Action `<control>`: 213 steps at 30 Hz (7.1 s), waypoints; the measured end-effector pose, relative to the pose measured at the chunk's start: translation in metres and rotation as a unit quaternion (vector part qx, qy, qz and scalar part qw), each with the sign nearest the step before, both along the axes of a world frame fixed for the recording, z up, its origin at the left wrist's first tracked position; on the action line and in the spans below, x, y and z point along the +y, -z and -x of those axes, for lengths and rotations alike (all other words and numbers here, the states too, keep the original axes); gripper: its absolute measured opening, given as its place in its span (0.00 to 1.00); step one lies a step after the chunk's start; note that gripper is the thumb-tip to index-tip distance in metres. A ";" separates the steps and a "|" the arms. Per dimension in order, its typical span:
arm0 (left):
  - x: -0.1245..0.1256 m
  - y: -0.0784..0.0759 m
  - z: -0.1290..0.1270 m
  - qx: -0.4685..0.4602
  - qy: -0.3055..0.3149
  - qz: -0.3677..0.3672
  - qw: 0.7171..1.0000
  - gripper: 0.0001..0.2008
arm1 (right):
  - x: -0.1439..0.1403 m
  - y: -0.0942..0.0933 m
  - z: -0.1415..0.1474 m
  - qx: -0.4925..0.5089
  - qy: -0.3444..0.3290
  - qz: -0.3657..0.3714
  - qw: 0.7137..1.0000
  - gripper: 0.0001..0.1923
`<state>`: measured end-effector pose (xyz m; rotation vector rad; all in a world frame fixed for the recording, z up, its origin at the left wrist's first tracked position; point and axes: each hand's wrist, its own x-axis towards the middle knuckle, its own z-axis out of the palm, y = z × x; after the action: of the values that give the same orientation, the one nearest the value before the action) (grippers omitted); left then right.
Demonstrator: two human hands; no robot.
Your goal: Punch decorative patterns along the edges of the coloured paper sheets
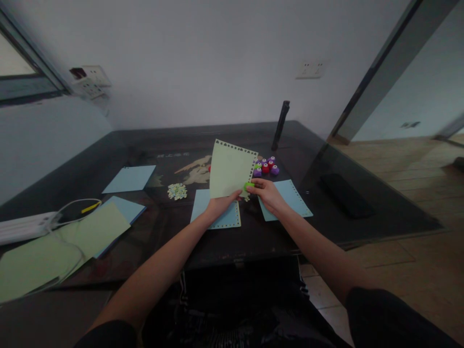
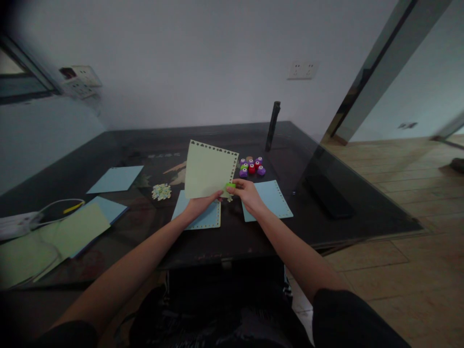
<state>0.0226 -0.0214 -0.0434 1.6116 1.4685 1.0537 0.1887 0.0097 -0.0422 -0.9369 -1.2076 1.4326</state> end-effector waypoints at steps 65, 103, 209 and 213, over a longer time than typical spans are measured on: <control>0.000 -0.018 0.011 0.112 -0.040 0.010 0.993 0.19 | 0.006 -0.008 -0.015 -0.318 -0.003 -0.194 0.928 0.12; 0.012 -0.011 0.021 0.051 -0.062 -0.057 0.995 0.15 | 0.014 -0.016 -0.026 -0.110 0.018 -0.083 0.990 0.23; -0.009 -0.012 -0.075 0.313 0.090 0.012 0.945 0.07 | -0.015 0.010 -0.154 -0.499 0.116 -0.165 0.843 0.08; -0.010 -0.013 -0.077 0.326 0.095 0.001 0.940 0.06 | -0.016 0.010 -0.154 -0.515 0.117 -0.169 0.832 0.08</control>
<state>0.0991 -0.0310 -0.0303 2.1749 1.6629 0.4102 0.3425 -0.0059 -0.0522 -1.6005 -1.9381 0.4016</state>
